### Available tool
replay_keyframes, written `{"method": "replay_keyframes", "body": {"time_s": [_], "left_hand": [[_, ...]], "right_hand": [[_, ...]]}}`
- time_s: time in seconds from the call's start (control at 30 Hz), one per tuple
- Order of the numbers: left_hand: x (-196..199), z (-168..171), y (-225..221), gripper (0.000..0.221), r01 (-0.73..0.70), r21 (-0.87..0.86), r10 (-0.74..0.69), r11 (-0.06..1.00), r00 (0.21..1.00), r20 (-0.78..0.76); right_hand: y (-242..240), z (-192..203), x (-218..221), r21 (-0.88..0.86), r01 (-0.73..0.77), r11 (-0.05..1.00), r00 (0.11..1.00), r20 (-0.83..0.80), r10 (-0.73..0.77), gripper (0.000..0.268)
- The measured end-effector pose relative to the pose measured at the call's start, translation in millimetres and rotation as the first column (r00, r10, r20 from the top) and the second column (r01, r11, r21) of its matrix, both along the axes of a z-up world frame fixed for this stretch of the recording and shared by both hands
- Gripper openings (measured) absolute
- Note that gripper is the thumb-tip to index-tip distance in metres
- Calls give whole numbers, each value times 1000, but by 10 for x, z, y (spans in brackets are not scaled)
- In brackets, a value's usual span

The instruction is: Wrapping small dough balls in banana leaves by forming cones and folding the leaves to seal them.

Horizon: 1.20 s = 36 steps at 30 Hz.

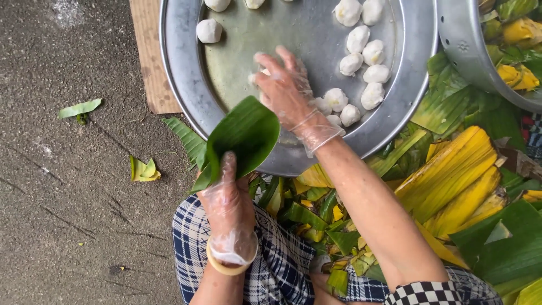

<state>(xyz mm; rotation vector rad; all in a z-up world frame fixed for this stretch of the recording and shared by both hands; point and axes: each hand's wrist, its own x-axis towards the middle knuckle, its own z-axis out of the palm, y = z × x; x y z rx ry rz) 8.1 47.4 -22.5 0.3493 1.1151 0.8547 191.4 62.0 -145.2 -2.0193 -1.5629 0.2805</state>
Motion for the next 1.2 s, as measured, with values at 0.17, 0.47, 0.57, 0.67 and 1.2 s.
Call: {"method": "replay_keyframes", "body": {"time_s": [0.17,0.47,0.57,0.67,1.2], "left_hand": [[164,10,1,38,263,144,-205,954,922,-327],[72,-323,-216,38,539,270,-551,798,834,-37],[47,-208,-205,34,442,-4,-407,897,832,377],[99,-18,-214,40,588,-31,-567,808,792,224],[385,71,-655,64,842,-42,-778,537,475,-412]], "right_hand": [[-411,-19,265,-168,194,967,940,-250,-232,27],[-1076,1310,-501,142,9,990,996,84,-21,41],[-1451,1440,-468,165,224,961,939,-300,-168,47],[-1760,1535,-499,-105,426,899,606,-705,-369,69],[-2200,745,-863,70,571,818,405,-891,-206,55]]}}
